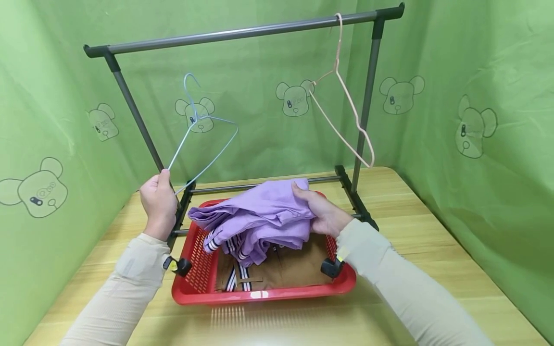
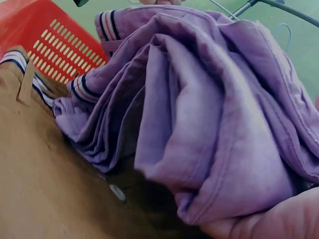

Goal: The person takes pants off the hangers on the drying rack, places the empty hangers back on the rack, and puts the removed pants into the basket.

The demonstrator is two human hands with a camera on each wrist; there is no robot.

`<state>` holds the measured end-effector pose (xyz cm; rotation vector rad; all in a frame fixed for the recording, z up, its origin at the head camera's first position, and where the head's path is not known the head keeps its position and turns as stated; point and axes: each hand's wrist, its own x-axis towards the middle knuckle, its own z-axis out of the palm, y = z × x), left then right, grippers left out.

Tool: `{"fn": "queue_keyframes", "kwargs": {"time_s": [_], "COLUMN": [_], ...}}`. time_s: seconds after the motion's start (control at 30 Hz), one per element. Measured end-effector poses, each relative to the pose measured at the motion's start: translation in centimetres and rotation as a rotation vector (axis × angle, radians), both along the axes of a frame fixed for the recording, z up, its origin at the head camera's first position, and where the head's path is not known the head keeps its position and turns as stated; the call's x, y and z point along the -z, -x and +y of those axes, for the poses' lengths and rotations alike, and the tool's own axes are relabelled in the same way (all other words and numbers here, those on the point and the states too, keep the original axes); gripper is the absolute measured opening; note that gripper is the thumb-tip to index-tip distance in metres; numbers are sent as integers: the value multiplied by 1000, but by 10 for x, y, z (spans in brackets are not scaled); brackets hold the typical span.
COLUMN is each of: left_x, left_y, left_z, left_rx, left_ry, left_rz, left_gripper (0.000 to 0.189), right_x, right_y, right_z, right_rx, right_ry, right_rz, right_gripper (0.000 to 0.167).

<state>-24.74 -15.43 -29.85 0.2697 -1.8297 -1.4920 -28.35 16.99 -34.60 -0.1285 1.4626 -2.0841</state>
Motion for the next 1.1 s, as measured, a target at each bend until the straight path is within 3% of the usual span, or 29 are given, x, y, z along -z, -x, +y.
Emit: {"fn": "queue_keyframes", "kwargs": {"time_s": [0.07, 0.33, 0.53, 0.67, 1.1], "left_x": [1, 1, 1, 0, 1], "left_y": [0, 0, -1, -1, -1], "left_z": [0, 0, 0, 1, 0], "left_rx": [1, 14, 14, 22, 30], "left_ry": [1, -4, 2, 3, 13], "left_rz": [2, -10, -16, -15, -26], "left_gripper": [46, 45, 45, 45, 45], "right_x": [0, 10, 15, 15, 18], "right_y": [0, 1, 2, 2, 2], "right_z": [-1, 1, 5, 2, -6], "right_rx": [13, 71, 71, 50, -18], "right_ry": [-52, -300, -627, -782, -1005], "right_rz": [2, 137, 296, 414, 599], "right_gripper": [39, 26, 34, 41, 66]}}
